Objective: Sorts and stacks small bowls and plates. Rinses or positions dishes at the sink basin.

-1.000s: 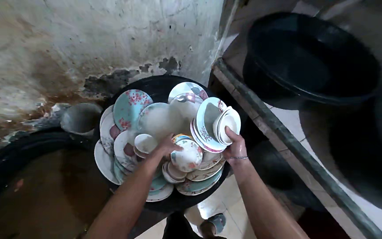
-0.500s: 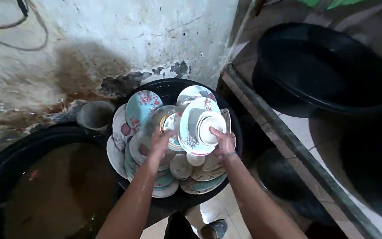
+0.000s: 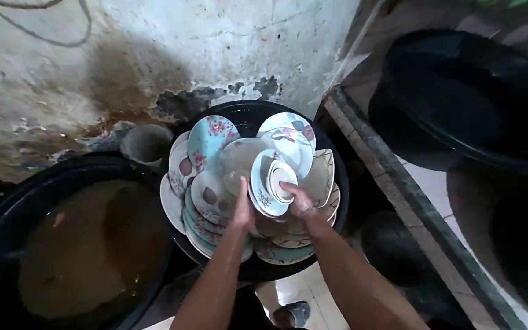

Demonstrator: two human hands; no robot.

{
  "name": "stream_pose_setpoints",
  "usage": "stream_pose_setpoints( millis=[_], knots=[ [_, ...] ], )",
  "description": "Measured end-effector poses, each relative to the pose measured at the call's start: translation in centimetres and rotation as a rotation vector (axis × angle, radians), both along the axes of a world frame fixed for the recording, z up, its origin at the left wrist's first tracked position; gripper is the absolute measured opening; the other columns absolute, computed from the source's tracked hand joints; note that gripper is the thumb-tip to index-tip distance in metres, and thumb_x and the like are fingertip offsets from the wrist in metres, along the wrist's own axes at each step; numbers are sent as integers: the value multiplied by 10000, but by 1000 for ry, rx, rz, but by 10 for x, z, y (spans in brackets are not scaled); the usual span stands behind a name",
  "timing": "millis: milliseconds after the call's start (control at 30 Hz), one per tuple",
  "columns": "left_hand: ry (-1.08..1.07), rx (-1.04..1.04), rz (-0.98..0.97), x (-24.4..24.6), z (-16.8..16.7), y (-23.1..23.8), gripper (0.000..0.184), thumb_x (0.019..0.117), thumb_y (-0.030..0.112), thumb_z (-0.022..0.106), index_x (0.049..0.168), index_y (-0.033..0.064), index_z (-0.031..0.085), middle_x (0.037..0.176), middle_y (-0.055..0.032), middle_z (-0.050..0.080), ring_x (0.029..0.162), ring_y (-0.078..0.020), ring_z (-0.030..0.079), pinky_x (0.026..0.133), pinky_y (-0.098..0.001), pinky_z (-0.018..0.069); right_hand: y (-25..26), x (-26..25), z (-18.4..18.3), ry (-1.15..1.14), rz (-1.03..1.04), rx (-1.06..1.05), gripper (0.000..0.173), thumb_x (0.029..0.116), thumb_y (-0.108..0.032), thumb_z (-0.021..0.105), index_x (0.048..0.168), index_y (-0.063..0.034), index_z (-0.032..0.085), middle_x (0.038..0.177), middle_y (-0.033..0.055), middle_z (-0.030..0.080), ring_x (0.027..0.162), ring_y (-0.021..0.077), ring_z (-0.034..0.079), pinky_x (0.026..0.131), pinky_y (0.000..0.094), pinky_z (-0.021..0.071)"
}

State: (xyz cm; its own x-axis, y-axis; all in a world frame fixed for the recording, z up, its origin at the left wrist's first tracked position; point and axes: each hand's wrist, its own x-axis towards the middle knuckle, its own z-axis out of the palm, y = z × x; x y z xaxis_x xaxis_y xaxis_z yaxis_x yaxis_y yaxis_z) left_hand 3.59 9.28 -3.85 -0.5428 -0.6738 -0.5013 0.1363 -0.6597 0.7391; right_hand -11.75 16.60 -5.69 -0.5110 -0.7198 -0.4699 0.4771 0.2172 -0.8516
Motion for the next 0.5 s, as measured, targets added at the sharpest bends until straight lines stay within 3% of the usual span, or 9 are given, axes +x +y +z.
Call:
stream_pose_setpoints(
  millis=[33, 100, 133, 200, 267, 367, 433, 500],
  knots=[
    [-54, -67, -21, -2, -2, 1, 716, 1044, 678, 283, 1561, 202, 421, 1491, -62, 569, 1351, -223, 556, 1098, -495, 490, -1, 3, -7, 2, -24, 16, 390, 1009, -198, 586, 1352, -13, 565, 1209, 143, 676, 1079, 203, 667, 938, 420, 566],
    [-228, -172, -46, -6, -8, -4, 808, 985, 617, 573, 1608, 171, 317, 1557, -128, 481, 1415, -277, 483, 1146, -534, 432, -8, 2, -21, 18, -24, 19, 445, 1008, -232, 592, 1401, -28, 541, 1269, 146, 666, 1132, 211, 658, 972, 436, 558],
    [-295, -179, -49, -9, -7, -8, 911, 913, 574, 711, 1609, 154, 301, 1548, -151, 481, 1409, -296, 483, 1140, -545, 431, -11, 1, -27, 12, -12, 16, 489, 1006, -242, 597, 1445, -47, 503, 1298, 141, 656, 1155, 212, 652, 985, 439, 555],
    [-370, -163, -65, -10, -13, -19, 960, 823, 544, 814, 1576, 157, 362, 1487, -159, 540, 1365, -304, 526, 1106, -552, 466, -17, 2, -37, -11, -11, 24, 509, 1006, -246, 604, 1466, -67, 479, 1305, 129, 652, 1156, 206, 650, 976, 429, 556],
    [-436, -161, -84, -8, -22, -30, 933, 822, 565, 803, 1553, 143, 407, 1440, -181, 577, 1338, -325, 552, 1088, -566, 478, -21, 0, -47, -28, 29, 61, 521, 1003, -291, 609, 1464, -79, 492, 1329, 129, 645, 1185, 216, 640, 996, 440, 548],
    [-753, -356, -128, -8, -22, -37, 952, 809, 707, 740, 1484, 77, 508, 1456, -250, 535, 1341, -415, 524, 1067, -627, 461, -20, -4, -50, -1, 88, 133, 505, 1017, -342, 601, 1448, -89, 530, 1357, 129, 638, 1229, 232, 623, 1025, 465, 527],
    [-952, -510, -203, -12, -9, -34, 1068, 791, 819, 650, 1574, 138, 395, 1556, -277, 412, 1399, -473, 445, 1072, -667, 439, -21, 4, -44, -1, 115, 159, 494, 1036, -356, 571, 1450, -89, 531, 1359, 139, 632, 1224, 246, 620, 1020, 480, 521],
    [-1056, -570, -340, -17, 6, -31, 1169, 774, 914, 536, 1642, 177, 270, 1592, -297, 366, 1447, -527, 358, 1089, -738, 355, -18, 18, -39, -49, 132, 203, 480, 1039, -397, 540, 1412, -94, 557, 1276, 145, 662, 1123, 260, 655, 940, 499, 551]
  ],
)
